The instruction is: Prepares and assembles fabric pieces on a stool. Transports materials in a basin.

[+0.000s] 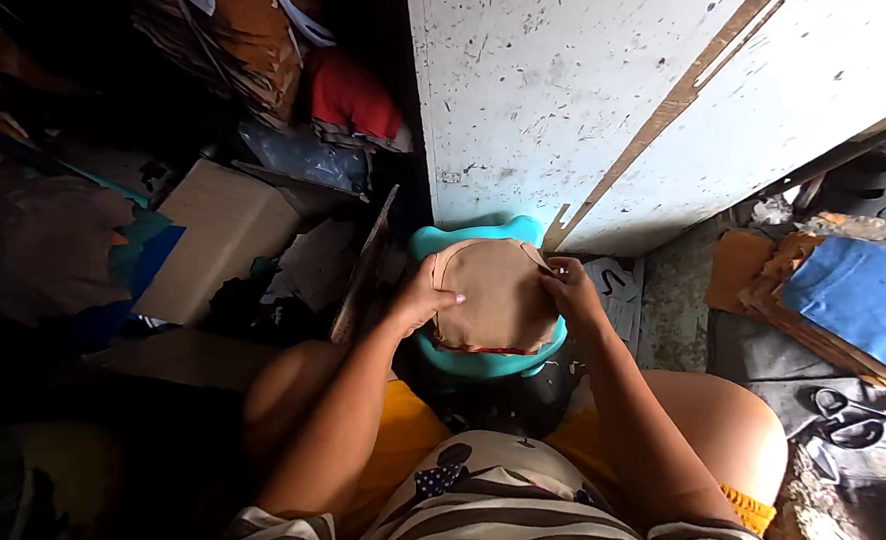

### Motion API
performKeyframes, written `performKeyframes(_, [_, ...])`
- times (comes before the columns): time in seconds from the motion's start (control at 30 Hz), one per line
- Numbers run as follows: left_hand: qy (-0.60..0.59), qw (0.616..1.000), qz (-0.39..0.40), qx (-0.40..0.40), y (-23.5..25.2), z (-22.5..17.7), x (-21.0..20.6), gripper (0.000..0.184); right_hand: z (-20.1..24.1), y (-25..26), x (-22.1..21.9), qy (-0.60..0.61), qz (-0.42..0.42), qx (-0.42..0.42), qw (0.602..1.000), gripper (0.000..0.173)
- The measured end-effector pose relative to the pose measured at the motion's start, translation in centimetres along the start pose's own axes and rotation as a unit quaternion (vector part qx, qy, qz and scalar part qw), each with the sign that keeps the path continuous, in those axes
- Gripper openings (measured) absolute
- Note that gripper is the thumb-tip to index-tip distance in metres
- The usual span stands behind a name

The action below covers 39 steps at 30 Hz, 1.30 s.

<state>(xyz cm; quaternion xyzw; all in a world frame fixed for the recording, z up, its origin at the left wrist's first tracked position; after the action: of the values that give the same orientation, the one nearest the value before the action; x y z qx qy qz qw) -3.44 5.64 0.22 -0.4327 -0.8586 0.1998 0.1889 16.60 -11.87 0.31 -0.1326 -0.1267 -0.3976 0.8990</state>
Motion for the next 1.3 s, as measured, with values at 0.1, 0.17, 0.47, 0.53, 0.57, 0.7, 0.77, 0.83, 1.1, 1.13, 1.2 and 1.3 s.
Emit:
performKeyframes(0.1, [0.001, 1.000, -0.004, -0.002, -0.2, -0.1, 0.0, 0.092, -1.1, 0.4, 1.1, 0.006, -0.035, -0.022, 0.999, 0.044])
performKeyframes(0.17, [0.011, 1.000, 0.000, -0.006, -0.2, 0.0, 0.0, 0.105, -1.0, 0.6, 1.1, 0.002, -0.031, -0.003, 1.000, 0.052])
performKeyframes(0.47, [0.018, 0.999, 0.000, -0.046, -0.7, -0.7, -0.2, 0.123, 6.4, -0.8, -1.7, -0.288, -0.049, 0.260, 0.920, 0.044])
performKeyframes(0.53, [0.019, 0.999, 0.011, -0.044, -0.8, -0.8, -0.3, 0.120, 7.2, -1.6, -5.6, -0.321, 0.013, 0.354, 0.879, 0.046])
performKeyframes(0.57, [0.020, 0.999, 0.016, -0.041, -1.0, -0.8, -0.2, 0.118, 6.8, -1.8, -7.6, -0.347, 0.048, 0.374, 0.859, 0.050])
performKeyframes(0.7, [0.033, 0.998, 0.044, -0.005, -2.1, -0.1, 0.1, 0.114, 4.4, -1.6, -11.1, -0.416, 0.102, 0.356, 0.830, 0.062])
performKeyframes(0.77, [0.050, 0.997, 0.062, 0.022, -2.7, 0.6, 0.0, 0.110, 4.3, -1.5, -11.0, -0.420, 0.097, 0.357, 0.829, 0.063])
performKeyframes(0.83, [0.073, 0.995, 0.066, 0.029, -3.0, 0.8, 0.0, 0.103, 4.5, -1.5, -10.9, -0.424, 0.093, 0.362, 0.825, 0.063])
performKeyframes(1.1, [0.015, 0.997, 0.075, 0.001, -3.5, 0.7, 0.1, 0.087, 7.9, -5.7, -9.4, -0.326, 0.044, 0.491, 0.807, 0.064])
performKeyframes(1.13, [0.013, 0.998, 0.066, -0.005, -3.5, 0.6, 0.2, 0.085, 7.9, -6.7, -10.0, -0.321, 0.076, 0.500, 0.801, 0.066])
performKeyframes(1.2, [0.023, 0.998, 0.056, -0.009, -3.4, 0.6, 0.5, 0.078, 7.1, -7.5, -11.3, -0.306, 0.144, 0.485, 0.806, 0.057])
performKeyframes(1.3, [0.069, 0.997, 0.042, -0.007, -3.4, 0.5, 0.9, 0.061, 6.4, -6.8, -11.4, -0.260, 0.189, 0.438, 0.839, 0.026])
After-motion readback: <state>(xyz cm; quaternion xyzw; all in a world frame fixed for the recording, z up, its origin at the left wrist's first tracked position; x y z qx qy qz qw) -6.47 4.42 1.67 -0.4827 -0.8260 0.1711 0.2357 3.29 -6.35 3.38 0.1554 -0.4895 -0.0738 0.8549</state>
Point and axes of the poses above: each hand's wrist, its own y-axis towards the middle knuckle, its own x-axis out of the back of the hand, z = x × y, the point moved 8 cm from there along y, towards the middle knuckle, and after that the axes turned 10 degrees about x, right-handed, at the moved point
